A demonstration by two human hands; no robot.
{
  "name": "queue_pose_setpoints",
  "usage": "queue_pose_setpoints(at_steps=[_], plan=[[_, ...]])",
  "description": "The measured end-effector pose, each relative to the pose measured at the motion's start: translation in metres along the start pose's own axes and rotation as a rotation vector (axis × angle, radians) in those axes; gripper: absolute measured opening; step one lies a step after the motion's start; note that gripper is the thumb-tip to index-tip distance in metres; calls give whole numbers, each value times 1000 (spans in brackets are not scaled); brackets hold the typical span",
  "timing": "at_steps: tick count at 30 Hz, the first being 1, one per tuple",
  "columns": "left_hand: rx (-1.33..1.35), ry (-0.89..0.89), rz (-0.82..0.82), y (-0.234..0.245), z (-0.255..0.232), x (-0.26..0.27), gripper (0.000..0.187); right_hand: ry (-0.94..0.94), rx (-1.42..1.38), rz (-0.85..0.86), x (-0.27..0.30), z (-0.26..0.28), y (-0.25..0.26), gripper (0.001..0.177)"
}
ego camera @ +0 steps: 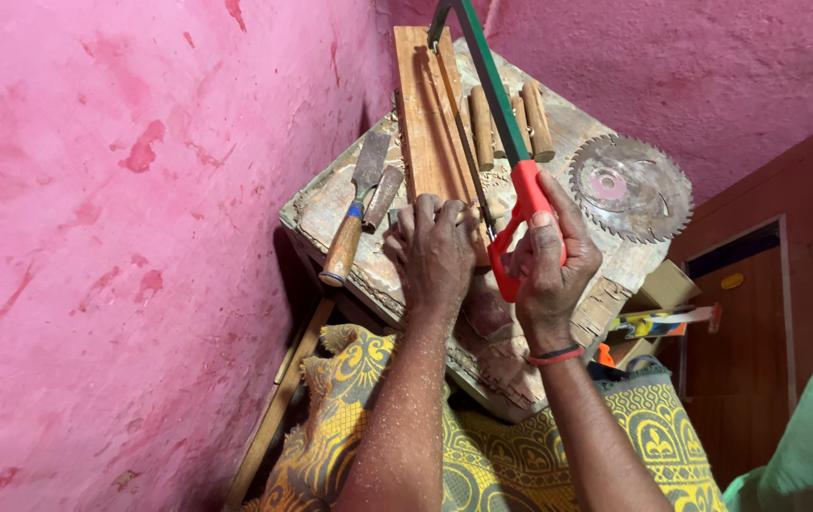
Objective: The person uses a hand saw to cut a small wooden dowel on a workbench. After cutting, the person picks up the dowel and rubs the cut end with a piece of sandpaper.
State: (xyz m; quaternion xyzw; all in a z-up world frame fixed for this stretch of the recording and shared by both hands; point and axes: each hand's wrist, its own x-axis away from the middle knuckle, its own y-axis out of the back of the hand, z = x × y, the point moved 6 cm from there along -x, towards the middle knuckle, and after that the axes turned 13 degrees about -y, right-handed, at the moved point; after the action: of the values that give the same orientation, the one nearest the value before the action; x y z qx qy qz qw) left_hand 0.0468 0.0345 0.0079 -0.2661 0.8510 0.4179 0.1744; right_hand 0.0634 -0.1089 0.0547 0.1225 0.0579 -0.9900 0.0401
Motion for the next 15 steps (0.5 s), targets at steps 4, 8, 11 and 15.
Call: queue_pose_setpoints(at_steps=[4, 8, 11, 15], plan=[[-29, 36, 23, 3, -2, -3, 21, -13, 34, -10, 5, 1, 1, 43], [-32, 26, 35, 4, -5, -3, 23, 9, 134, -53, 14, 4, 3, 43], [-51, 37, 45, 1, -2, -4, 22, -47, 28, -53, 23, 1, 9, 44], [-43, 46, 34, -9, 3, -2, 22, -12, 108, -69, 39, 2, 20, 43]])
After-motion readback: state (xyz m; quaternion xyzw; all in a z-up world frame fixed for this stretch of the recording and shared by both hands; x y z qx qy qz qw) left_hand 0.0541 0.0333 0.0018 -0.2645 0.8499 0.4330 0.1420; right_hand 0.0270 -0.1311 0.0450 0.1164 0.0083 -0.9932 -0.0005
